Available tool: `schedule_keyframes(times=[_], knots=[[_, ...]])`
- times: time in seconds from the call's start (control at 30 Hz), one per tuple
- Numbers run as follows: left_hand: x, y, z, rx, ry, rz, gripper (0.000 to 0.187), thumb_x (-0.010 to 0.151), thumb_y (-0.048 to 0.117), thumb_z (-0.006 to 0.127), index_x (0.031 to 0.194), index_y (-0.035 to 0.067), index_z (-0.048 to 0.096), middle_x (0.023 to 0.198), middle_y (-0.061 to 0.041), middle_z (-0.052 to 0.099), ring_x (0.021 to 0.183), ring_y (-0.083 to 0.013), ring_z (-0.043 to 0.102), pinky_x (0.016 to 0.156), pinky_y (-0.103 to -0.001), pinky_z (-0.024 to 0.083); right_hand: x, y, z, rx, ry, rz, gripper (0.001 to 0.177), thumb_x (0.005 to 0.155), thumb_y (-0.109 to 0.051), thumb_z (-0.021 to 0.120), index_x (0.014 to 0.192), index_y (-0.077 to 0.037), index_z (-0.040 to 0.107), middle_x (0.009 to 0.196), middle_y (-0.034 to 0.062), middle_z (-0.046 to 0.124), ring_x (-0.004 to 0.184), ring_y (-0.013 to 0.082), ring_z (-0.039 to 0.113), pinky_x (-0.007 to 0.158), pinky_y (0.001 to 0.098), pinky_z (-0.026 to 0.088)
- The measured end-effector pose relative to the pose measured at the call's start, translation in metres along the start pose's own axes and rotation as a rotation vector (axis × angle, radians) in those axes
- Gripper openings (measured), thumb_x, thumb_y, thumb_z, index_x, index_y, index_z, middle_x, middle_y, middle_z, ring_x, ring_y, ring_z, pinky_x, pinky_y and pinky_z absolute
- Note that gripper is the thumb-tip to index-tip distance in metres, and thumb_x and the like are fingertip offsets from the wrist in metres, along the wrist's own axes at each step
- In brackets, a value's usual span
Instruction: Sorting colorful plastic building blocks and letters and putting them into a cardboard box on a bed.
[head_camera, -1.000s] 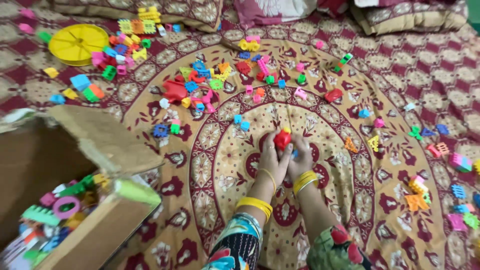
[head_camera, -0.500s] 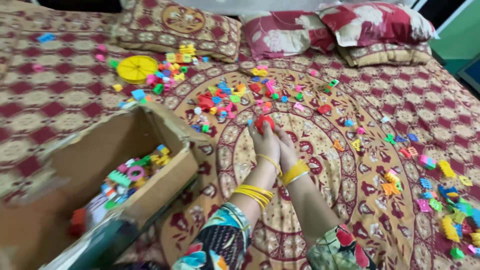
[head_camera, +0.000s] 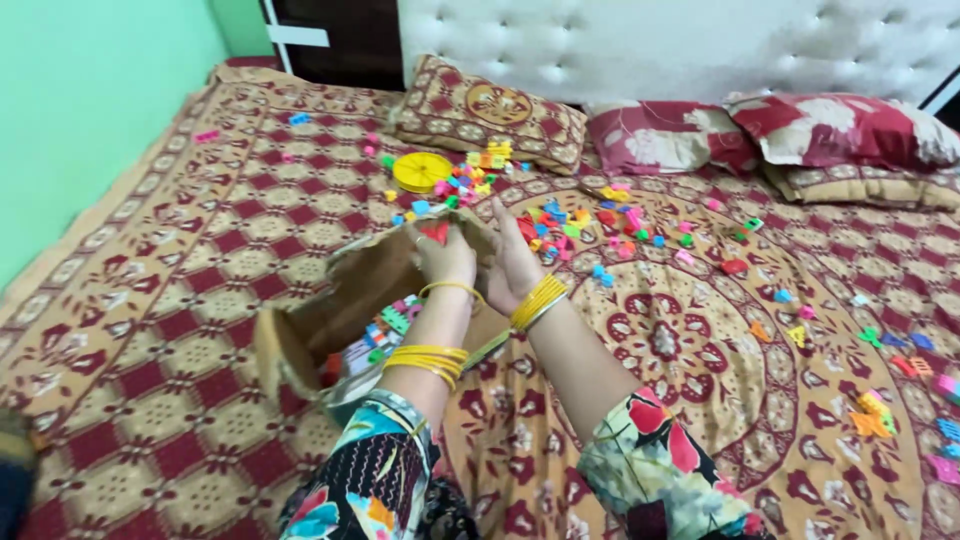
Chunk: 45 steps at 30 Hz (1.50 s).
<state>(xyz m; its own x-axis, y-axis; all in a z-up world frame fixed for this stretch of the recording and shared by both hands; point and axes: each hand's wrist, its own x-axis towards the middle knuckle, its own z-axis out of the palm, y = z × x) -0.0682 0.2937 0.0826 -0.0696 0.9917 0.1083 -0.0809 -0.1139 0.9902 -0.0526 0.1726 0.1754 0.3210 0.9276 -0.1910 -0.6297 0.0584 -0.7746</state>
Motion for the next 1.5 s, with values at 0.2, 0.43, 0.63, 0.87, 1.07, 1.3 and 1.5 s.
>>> schedule_keyframes(times=[0.2, 0.43, 0.63, 0.87, 1.07, 1.3, 1.5], knots=[[0.002, -0.046, -0.060, 0.473, -0.562, 0.110, 0.041, 0.095, 0.035, 0.060, 0.116, 0.001, 0.069, 0.116, -0.028, 0.070, 0.114, -0.0432, 0.067, 0.101, -0.049, 0.051, 0.017, 0.045, -0.021, 0.046, 0.141, 0.031, 0.126, 0.072, -0.080, 0.063, 0.158, 0.001, 0.020, 0.166, 0.0270, 0.018, 0.151, 0.0401, 0.032, 0.120, 0.0500, 0.032], [-0.061, -0.010, -0.125, 0.684, -0.738, 0.414, 0.027, 0.095, 0.025, 0.057, 0.108, 0.007, 0.074, 0.108, -0.025, 0.071, 0.109, -0.0436, 0.066, 0.097, -0.051, 0.051, 0.012, 0.081, -0.038, -0.070, 0.259, -0.103, 0.129, 0.076, -0.082, 0.060, 0.158, 0.007, 0.016, 0.167, 0.0310, 0.014, 0.155, 0.0376, 0.017, 0.125, 0.0444, 0.016], [-0.061, -0.036, -0.114, 0.742, -0.808, 0.621, 0.034, 0.082, 0.002, 0.061, 0.113, 0.009, 0.073, 0.113, -0.023, 0.071, 0.109, -0.0409, 0.067, 0.094, -0.049, 0.053, 0.004, 0.096, -0.061, -0.153, 0.244, -0.182, 0.118, 0.085, -0.075, 0.056, 0.158, 0.007, 0.013, 0.166, 0.0301, 0.016, 0.157, 0.0336, 0.017, 0.127, 0.0410, 0.016], [-0.067, -0.003, -0.123, 0.831, -0.853, 0.516, 0.035, 0.086, 0.006, 0.064, 0.119, 0.014, 0.069, 0.118, -0.020, 0.070, 0.114, -0.0375, 0.066, 0.096, -0.046, 0.053, -0.016, 0.098, -0.052, -0.192, 0.239, -0.203, 0.109, 0.090, -0.071, 0.052, 0.158, 0.006, 0.016, 0.166, 0.0272, 0.023, 0.156, 0.0304, 0.022, 0.125, 0.0411, 0.017], [-0.050, -0.024, -0.110, 0.979, -0.846, 0.653, 0.041, 0.086, 0.007, 0.064, 0.126, 0.015, 0.066, 0.129, -0.015, 0.068, 0.121, -0.0330, 0.064, 0.102, -0.044, 0.051, -0.010, 0.091, -0.042, -0.304, 0.189, -0.147, 0.114, 0.088, -0.077, 0.048, 0.160, 0.004, 0.010, 0.168, 0.0228, 0.015, 0.157, 0.0288, 0.018, 0.126, 0.0412, 0.014], [-0.024, -0.035, -0.088, 0.952, -0.801, 0.706, 0.035, 0.091, 0.008, 0.062, 0.126, 0.012, 0.066, 0.137, -0.017, 0.061, 0.125, -0.0343, 0.059, 0.102, -0.046, 0.049, 0.028, 0.083, -0.052, -0.390, 0.202, -0.423, 0.119, 0.070, -0.071, 0.064, 0.163, -0.016, 0.014, 0.159, 0.0200, 0.028, 0.142, 0.0401, 0.041, 0.119, 0.0516, 0.037], [-0.049, -0.031, -0.123, 1.014, -0.927, 0.636, 0.032, 0.091, 0.014, 0.064, 0.123, 0.012, 0.067, 0.129, -0.017, 0.063, 0.118, -0.0346, 0.061, 0.096, -0.047, 0.051, 0.039, 0.062, -0.084, -0.376, 0.195, -0.284, 0.063, 0.100, -0.059, 0.048, 0.147, -0.018, 0.033, 0.139, 0.0150, 0.051, 0.132, 0.0335, 0.054, 0.108, 0.0473, 0.043]])
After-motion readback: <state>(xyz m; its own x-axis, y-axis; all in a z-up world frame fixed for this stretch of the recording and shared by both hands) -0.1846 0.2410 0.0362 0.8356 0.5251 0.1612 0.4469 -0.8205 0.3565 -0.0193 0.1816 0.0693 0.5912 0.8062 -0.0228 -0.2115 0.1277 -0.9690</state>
